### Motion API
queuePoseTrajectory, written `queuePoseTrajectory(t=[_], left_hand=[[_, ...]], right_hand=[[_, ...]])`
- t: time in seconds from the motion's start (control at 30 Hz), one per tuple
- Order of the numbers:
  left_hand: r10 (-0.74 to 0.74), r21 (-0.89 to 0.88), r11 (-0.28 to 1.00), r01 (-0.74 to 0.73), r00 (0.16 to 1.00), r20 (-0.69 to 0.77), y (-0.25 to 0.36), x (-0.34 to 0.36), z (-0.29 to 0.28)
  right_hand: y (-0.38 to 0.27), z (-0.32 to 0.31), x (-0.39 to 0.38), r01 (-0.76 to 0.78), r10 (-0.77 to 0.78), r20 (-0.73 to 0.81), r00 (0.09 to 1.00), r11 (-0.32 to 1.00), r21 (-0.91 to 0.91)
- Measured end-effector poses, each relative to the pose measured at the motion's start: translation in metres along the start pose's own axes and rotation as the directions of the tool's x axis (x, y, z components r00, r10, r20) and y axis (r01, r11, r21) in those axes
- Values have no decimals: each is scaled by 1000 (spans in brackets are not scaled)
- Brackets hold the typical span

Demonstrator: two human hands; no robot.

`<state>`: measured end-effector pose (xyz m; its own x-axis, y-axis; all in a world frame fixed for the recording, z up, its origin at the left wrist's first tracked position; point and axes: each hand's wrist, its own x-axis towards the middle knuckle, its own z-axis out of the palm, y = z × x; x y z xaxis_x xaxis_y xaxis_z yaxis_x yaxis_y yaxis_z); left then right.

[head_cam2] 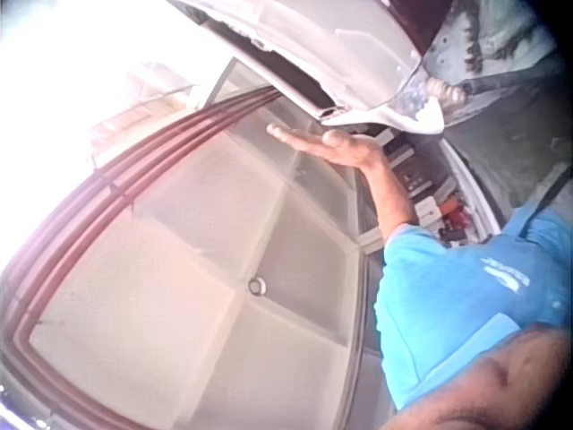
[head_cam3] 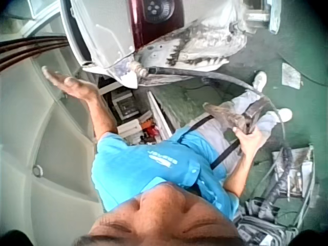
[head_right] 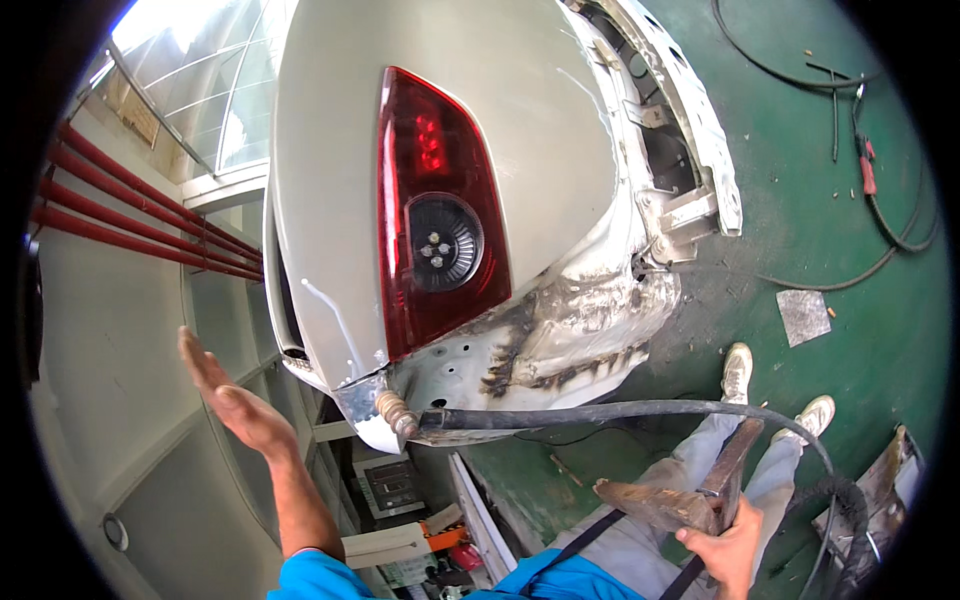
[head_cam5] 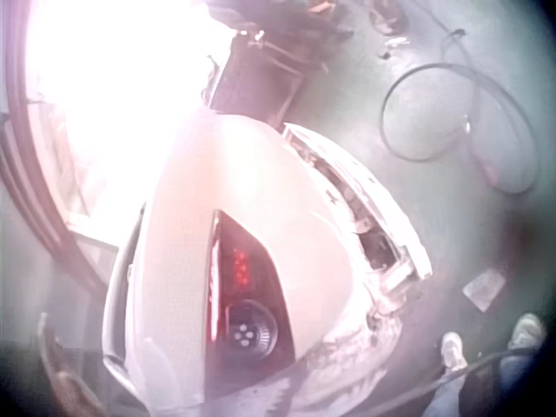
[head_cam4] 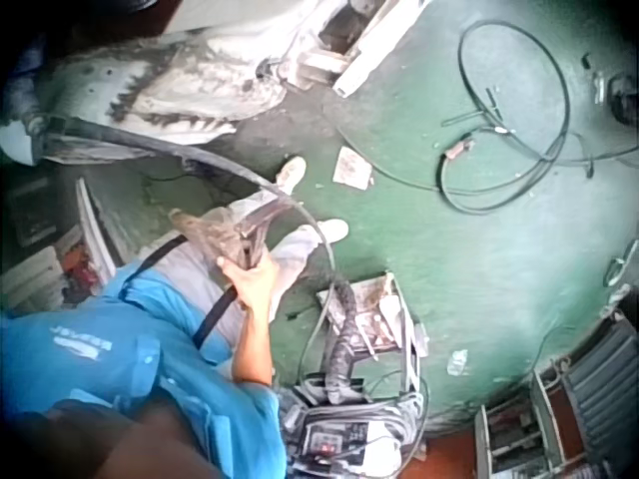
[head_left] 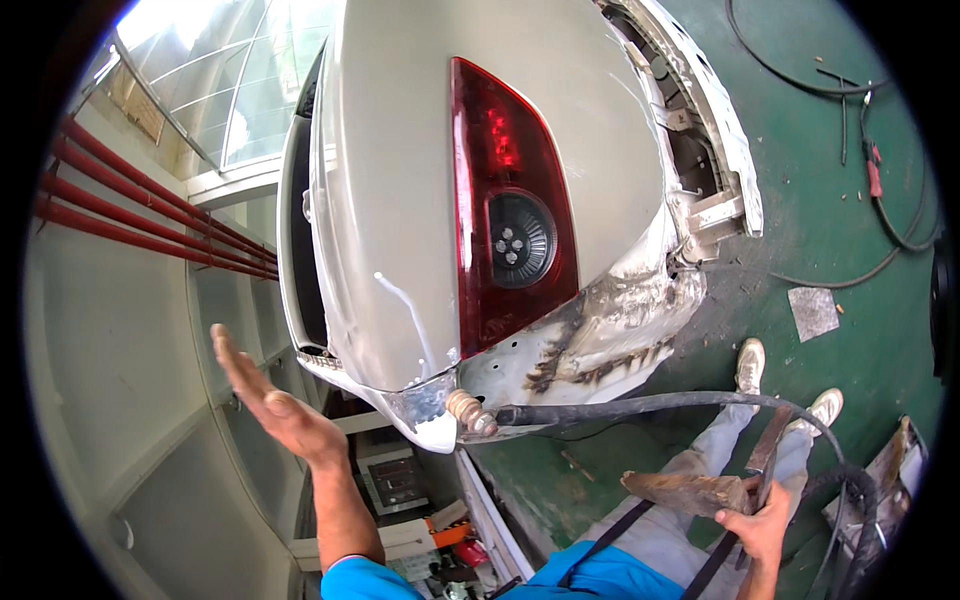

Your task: The person uses a hammer and a wooden block to repeatedly tap and shape the rear quarter panel and trunk lid of a white car. They frequently pause to feel the surface with their hand, checking for smoothness and alignment while working in a workshop environment.

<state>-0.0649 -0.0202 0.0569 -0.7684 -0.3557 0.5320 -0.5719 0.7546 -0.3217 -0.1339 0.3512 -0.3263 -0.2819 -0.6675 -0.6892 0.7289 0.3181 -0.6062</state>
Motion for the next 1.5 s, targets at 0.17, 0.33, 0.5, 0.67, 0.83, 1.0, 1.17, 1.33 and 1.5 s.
queuePoseTrajectory(t=[0.17, 0.33, 0.5, 0.67, 0.83, 1.0, 1.17, 1.33, 1.5], left_hand=[[65, 107, 993, -44, 978, -197, 6, 25, -10], [44, -145, 989, -12, 975, 216, 29, -10, 56], [24, -275, 959, 68, 948, 318, 28, -8, 59], [15, -356, 928, 107, 946, 323, 25, -12, 58], [20, -290, 955, 62, 962, 272, 34, -5, 65], [49, -329, 943, 49, 958, 281, 30, -6, 56], [136, -256, 963, -79, 967, 215, 45, -25, 47], [502, -587, 782, -210, 771, 393, 86, -115, -12], [155, -398, 915, -64, 967, 201, 36, -105, -13]], right_hand=[[-8, -2, -1, -21, 22, 19, 1000, 997, -69], [-18, 7, 6, -18, 20, 19, 1000, 995, -97], [-16, 12, 6, 15, -9, 60, 998, 994, -108], [-18, 16, -3, -33, 33, 33, 999, 999, 16], [-5, 10, 0, -47, 46, 22, 999, 998, 36], [-12, 13, -6, -23, 22, 26, 999, 998, 56], [-27, 15, -21, 22, -22, -2, 1000, 999, 47], [-52, 21, -44, 74, -75, -10, 997, 997, -29], [-73, 29, -69, 108, -115, -77, 990, 990, -90]])
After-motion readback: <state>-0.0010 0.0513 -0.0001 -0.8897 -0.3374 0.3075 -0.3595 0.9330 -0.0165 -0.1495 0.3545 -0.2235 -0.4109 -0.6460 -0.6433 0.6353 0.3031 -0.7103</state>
